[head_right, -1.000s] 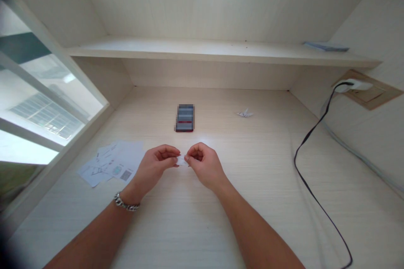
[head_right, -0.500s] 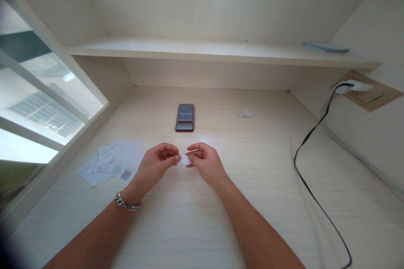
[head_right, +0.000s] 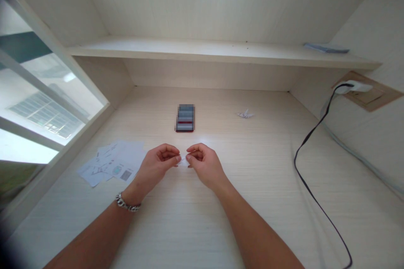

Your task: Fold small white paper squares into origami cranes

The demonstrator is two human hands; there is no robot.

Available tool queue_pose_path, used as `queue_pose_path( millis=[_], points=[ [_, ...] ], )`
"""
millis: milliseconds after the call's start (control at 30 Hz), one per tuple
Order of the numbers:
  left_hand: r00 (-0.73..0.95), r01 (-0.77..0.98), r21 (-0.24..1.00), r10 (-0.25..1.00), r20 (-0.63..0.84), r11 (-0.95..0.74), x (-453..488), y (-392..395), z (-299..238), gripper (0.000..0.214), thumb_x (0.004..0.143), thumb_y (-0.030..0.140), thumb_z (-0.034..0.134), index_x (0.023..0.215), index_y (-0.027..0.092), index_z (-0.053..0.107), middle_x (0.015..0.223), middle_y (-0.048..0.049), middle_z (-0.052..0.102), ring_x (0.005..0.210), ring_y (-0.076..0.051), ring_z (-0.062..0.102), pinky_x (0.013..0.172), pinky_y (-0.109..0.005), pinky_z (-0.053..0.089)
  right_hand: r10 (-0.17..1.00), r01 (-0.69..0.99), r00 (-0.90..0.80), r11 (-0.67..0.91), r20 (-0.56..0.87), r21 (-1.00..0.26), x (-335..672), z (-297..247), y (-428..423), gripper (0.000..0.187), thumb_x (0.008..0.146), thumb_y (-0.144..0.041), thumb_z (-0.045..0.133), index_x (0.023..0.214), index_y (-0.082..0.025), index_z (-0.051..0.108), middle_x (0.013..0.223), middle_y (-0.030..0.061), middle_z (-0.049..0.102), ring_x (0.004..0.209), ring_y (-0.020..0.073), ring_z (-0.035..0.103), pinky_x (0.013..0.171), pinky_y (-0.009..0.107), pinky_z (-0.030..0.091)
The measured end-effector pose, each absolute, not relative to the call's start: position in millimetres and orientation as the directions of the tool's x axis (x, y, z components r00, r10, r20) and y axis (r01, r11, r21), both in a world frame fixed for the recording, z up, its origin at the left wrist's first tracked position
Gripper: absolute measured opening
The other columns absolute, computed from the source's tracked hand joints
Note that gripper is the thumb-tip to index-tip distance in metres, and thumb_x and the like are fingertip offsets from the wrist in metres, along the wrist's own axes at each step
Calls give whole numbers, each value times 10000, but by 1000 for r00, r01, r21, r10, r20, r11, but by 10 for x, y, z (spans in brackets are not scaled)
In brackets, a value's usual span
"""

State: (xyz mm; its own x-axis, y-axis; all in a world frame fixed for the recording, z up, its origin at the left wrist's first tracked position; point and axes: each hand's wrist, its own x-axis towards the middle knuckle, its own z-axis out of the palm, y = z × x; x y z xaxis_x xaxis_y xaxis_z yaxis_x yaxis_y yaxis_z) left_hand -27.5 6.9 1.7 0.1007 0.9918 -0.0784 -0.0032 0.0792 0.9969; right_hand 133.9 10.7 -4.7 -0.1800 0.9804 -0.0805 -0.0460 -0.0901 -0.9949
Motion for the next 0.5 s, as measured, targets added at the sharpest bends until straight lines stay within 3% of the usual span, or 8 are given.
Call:
queue_pose_path(
  millis=[200, 400, 500],
  points=[
    [80, 17, 998, 995, -64, 63, -260, 64, 26, 182, 644, 195, 681, 794, 137, 596, 732, -30, 650, 661, -117, 603, 607, -219, 489, 981, -4, -184, -65, -63, -998, 1333, -31, 96, 197, 703, -244, 635, 871, -165, 570, 727, 22, 630, 660, 143, 596, 603, 286, 507],
    [134, -58, 986, 980, -146, 155, -283, 55, 101, 161, 658, 146, 624, 817, 130, 604, 767, -43, 652, 719, -150, 610, 620, -271, 526, 983, 44, -180, -20, -28, -999, 1344, -13, 88, 174, 696, -194, 634, 850, -168, 560, 726, 22, 631, 667, 139, 598, 610, 260, 467],
    [137, 26, 992, 983, -123, 120, -293, 58, 82, 165, 668, 174, 631, 827, 136, 612, 735, -39, 657, 685, -137, 609, 604, -239, 504, 981, 80, -195, 9, -7, -997, 1337, 5, 69, 161, 704, -199, 626, 846, -175, 556, 746, 24, 633, 685, 144, 601, 624, 266, 467]
  ],
)
